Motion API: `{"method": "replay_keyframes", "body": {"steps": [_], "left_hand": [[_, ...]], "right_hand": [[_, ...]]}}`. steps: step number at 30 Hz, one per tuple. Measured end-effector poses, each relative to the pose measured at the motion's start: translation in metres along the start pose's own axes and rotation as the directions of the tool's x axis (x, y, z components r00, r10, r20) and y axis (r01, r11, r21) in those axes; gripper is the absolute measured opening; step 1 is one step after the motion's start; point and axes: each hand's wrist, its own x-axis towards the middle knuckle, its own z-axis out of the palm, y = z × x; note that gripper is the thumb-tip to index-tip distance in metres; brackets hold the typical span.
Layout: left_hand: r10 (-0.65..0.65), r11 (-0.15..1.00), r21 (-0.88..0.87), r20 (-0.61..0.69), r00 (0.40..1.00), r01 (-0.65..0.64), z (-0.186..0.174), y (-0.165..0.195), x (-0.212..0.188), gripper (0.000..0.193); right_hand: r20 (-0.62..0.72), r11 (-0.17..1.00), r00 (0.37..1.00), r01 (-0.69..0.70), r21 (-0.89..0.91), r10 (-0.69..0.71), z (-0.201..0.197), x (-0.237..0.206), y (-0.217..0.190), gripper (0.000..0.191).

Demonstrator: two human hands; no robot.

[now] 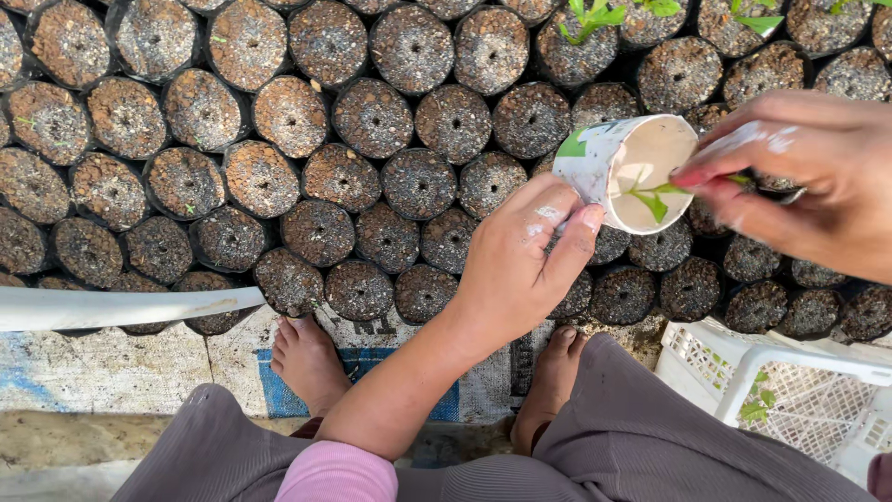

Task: The person repeatedly picks small seedlings from a white basket, dips their base into a white cup containing a liquid, and inserts them into pre-made holes in round soil pellets arranged in rows. The process continues across multiple pellets.

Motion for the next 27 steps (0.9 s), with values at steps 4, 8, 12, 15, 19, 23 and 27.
{"method": "replay_keyframes", "body": {"steps": [4, 8, 12, 15, 19, 23, 27], "left_hand": [[-0.009, 1.000, -0.029, -0.012, 1.000, 0.008, -0.010, -0.007, 0.002, 0.023], [-0.031, 0.999, -0.029, -0.031, 0.999, 0.030, -0.026, -0.014, 0.008, 0.025], [-0.071, 0.997, -0.040, -0.047, 0.996, 0.069, -0.043, -0.020, 0.015, 0.028], [-0.073, 0.996, -0.050, -0.050, 0.996, 0.070, -0.053, -0.024, 0.015, 0.028], [-0.056, 0.993, -0.111, -0.073, 0.996, 0.047, -0.063, -0.030, 0.011, 0.030], [-0.118, 0.990, -0.089, -0.053, 0.992, 0.113, -0.069, -0.037, 0.007, 0.034], [-0.121, 0.990, -0.080, -0.061, 0.991, 0.116, -0.073, -0.045, 0.004, 0.036]], "right_hand": [[-0.010, 0.994, 1.000, -0.007, 0.110, 0.008, 0.001, -0.003, 0.028, 0.020], [0.010, 0.998, 1.000, -0.009, 0.063, 0.009, -0.005, 0.021, 0.045, 0.019], [-0.109, 1.000, 0.994, -0.022, -0.007, 0.022, -0.008, 0.087, 0.054, 0.017], [-0.128, 0.983, 0.992, -0.040, -0.181, 0.016, 0.003, 0.146, 0.056, 0.017], [-0.103, 0.915, 0.995, -0.042, -0.401, 0.001, 0.026, 0.214, 0.053, 0.019], [-0.087, 0.880, 0.996, -0.022, -0.474, -0.022, 0.037, 0.261, 0.053, 0.022], [-0.063, 0.889, 0.993, 0.059, -0.454, -0.098, 0.048, 0.280, 0.045, 0.019]]}}
